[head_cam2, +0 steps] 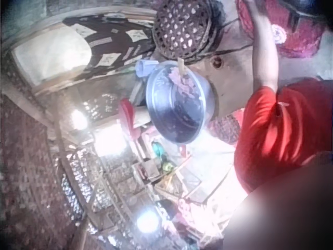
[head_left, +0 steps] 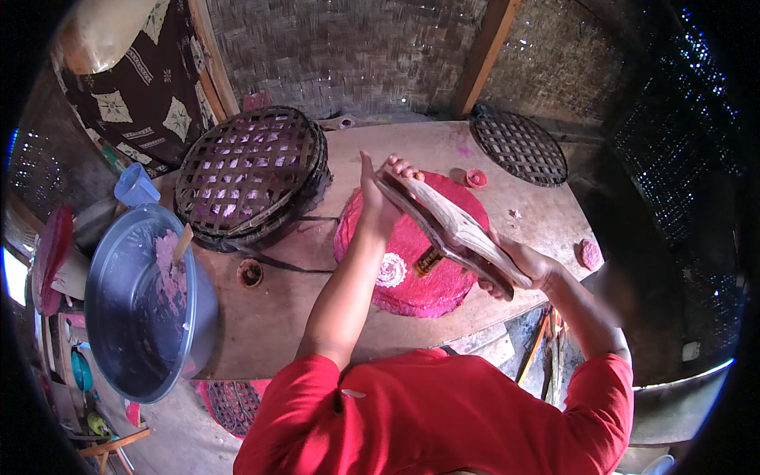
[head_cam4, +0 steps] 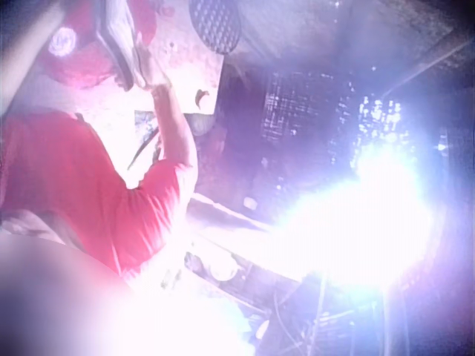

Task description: The person scoops purple dough from a basin and uses a wooden mold to press and shape it into rose-like spirals on a pink mat. The shaped pieces are arranged in a basket. The person repeats this process throughout the clip.

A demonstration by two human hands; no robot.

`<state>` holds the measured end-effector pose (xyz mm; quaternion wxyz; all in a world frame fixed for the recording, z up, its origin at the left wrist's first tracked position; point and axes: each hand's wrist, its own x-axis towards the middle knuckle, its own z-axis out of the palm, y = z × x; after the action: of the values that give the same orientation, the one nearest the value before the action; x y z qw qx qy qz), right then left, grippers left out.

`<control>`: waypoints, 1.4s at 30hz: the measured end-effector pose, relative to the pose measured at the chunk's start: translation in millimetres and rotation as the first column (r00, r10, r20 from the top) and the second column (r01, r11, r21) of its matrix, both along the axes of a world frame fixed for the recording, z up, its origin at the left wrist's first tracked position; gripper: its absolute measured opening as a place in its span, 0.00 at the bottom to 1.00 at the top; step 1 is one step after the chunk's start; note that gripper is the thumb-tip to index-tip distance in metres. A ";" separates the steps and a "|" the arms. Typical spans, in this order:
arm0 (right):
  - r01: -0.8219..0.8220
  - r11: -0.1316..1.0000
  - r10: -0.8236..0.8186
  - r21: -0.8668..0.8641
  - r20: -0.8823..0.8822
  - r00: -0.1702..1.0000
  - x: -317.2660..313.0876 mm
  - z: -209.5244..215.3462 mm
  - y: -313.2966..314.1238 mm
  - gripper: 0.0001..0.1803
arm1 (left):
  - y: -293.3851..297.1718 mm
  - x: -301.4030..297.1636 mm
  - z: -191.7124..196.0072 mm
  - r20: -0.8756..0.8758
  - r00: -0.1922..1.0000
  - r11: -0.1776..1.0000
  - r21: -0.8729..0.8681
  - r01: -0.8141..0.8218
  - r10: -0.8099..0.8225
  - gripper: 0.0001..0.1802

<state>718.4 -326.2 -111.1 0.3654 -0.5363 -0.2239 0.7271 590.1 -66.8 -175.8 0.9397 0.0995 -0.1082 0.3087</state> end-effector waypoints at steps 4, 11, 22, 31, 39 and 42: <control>-0.037 0.990 0.076 -0.133 0.304 0.950 -3.8 -13.7 6.5 0.43 | -3.5 10.6 -73.4 0.023 1.000 0.985 -0.172 0.001 0.003 0.29; -0.104 0.984 0.150 -0.142 0.369 0.917 -11.3 -2.1 11.4 0.43 | -1.0 1.9 -80.4 0.122 0.992 0.986 -0.166 -0.012 0.032 0.31; 0.020 0.984 0.096 -0.176 0.625 0.774 -20.7 33.5 0.5 0.43 | -16.1 -3.1 -17.8 -0.132 0.991 0.941 -0.338 -0.030 -0.015 0.36; 0.115 0.975 0.038 -0.190 0.654 0.755 -31.2 46.8 -13.4 0.42 | -25.9 -8.3 -13.7 -0.023 1.000 0.962 -0.272 0.013 -0.020 0.29; 0.064 0.997 -0.019 -0.053 0.608 0.794 -38.8 21.0 -1.4 0.38 | -9.0 -20.3 3.4 -0.152 0.983 0.981 -0.152 -0.124 0.101 0.30; 0.096 0.994 -0.055 -0.045 0.561 0.826 -42.7 8.4 -15.8 0.40 | -26.9 -28.7 -9.6 -0.285 0.955 0.967 -0.206 -0.147 0.085 0.30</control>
<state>675.7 -342.0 -102.7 0.2932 -0.7465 -0.2735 0.5310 561.4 -93.7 -185.3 0.9310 0.0405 0.0644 0.3571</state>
